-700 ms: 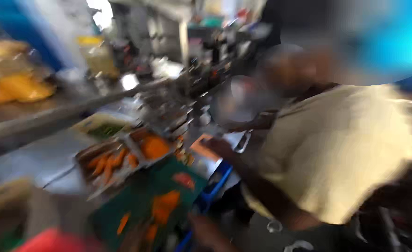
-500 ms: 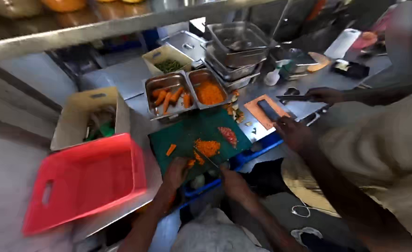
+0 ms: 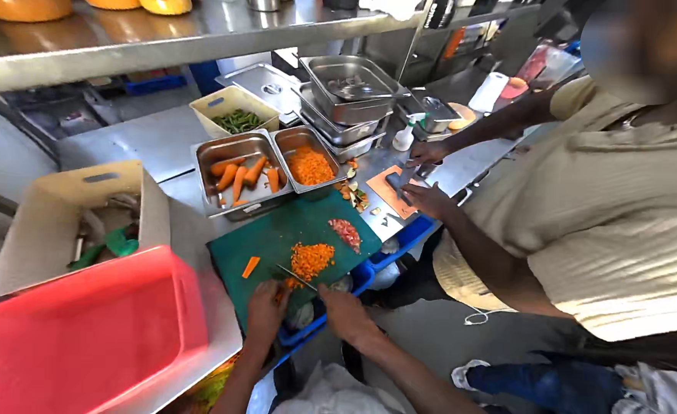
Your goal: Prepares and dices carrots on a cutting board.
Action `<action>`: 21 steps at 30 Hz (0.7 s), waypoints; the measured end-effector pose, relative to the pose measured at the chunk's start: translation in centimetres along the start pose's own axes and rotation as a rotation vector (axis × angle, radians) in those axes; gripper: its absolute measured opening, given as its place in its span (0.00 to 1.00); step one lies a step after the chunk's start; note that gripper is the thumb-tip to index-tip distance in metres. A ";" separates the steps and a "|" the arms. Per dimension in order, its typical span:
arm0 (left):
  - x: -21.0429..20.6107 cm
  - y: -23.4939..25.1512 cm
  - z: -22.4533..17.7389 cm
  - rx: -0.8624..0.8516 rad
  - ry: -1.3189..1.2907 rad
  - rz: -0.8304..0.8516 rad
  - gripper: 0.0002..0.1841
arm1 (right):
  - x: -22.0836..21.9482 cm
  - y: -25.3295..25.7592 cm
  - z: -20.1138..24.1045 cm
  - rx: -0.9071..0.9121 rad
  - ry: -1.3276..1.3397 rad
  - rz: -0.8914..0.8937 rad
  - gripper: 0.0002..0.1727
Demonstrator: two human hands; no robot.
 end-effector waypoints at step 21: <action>0.3 2.8 -2.0 0.017 0.034 0.380 0.07 | 2.6 -0.7 1.3 -0.053 -0.229 0.071 0.24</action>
Point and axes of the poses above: each hand's wrist, its own y-axis towards the middle knuckle, its own x-axis out of the back of the hand, z = x × y, the point moved 8 cm from there along y, towards the middle knuckle, and after that the axes turned 8 degrees about x, right-handed, at the moved point
